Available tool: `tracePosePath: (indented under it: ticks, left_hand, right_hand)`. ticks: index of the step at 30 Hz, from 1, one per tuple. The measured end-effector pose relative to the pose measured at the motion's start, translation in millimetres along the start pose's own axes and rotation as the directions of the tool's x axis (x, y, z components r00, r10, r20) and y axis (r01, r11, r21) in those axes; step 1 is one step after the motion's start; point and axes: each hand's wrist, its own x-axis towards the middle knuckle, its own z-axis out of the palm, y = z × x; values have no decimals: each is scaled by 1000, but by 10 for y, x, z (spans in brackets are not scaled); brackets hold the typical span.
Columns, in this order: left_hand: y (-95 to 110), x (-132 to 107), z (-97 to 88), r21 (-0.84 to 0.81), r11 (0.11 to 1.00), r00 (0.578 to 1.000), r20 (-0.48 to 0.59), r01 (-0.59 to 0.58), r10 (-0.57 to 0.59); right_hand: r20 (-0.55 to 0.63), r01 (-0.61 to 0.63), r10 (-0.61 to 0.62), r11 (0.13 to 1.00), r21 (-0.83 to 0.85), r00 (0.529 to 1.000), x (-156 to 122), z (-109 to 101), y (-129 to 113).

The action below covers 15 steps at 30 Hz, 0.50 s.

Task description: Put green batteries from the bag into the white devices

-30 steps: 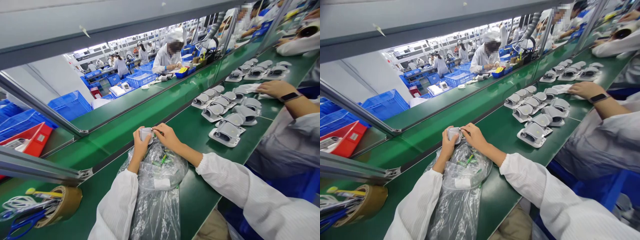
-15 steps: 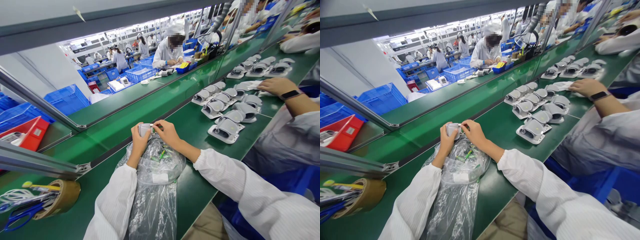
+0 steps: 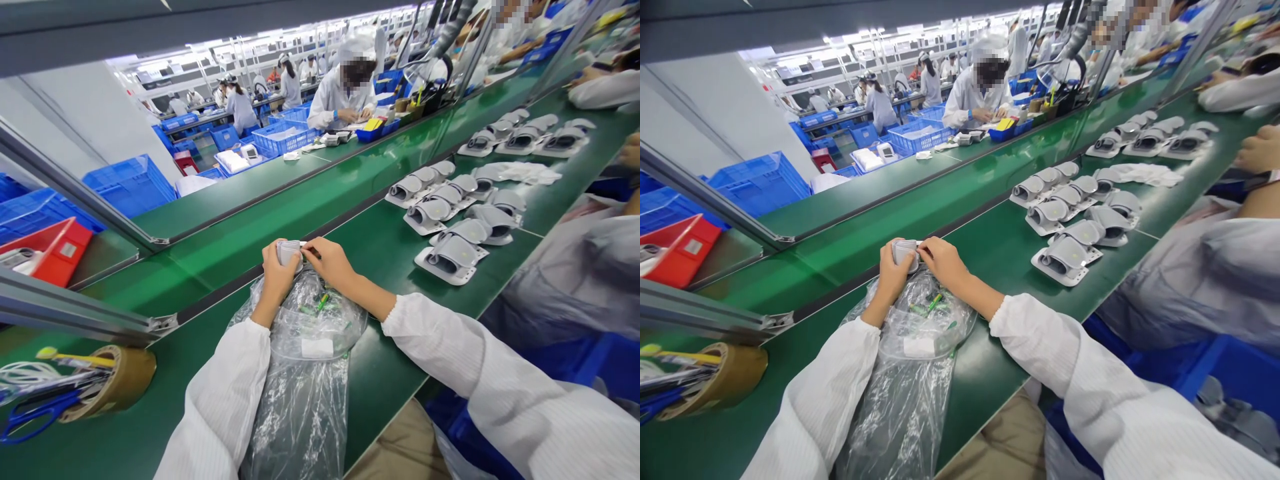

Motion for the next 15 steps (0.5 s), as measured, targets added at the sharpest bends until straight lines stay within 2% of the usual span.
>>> tracePosePath:
  ticks: [8,12,15]
  left_hand:
    - [-8,-1,17,8,1000,1000,-4,-6,6]
    - [-7,0,18,8,1000,1000,-1,-13,13]
    - [-1,4,17,-1,1000,1000,8,-8,8]
  right_hand:
    - [0,25,-25,995,-93,1000,16,-11,-28]
    - [106,107,-80,955,-276,991,63,-61,-97]
    - [182,126,-45,879,-460,982,75,-62,-163]
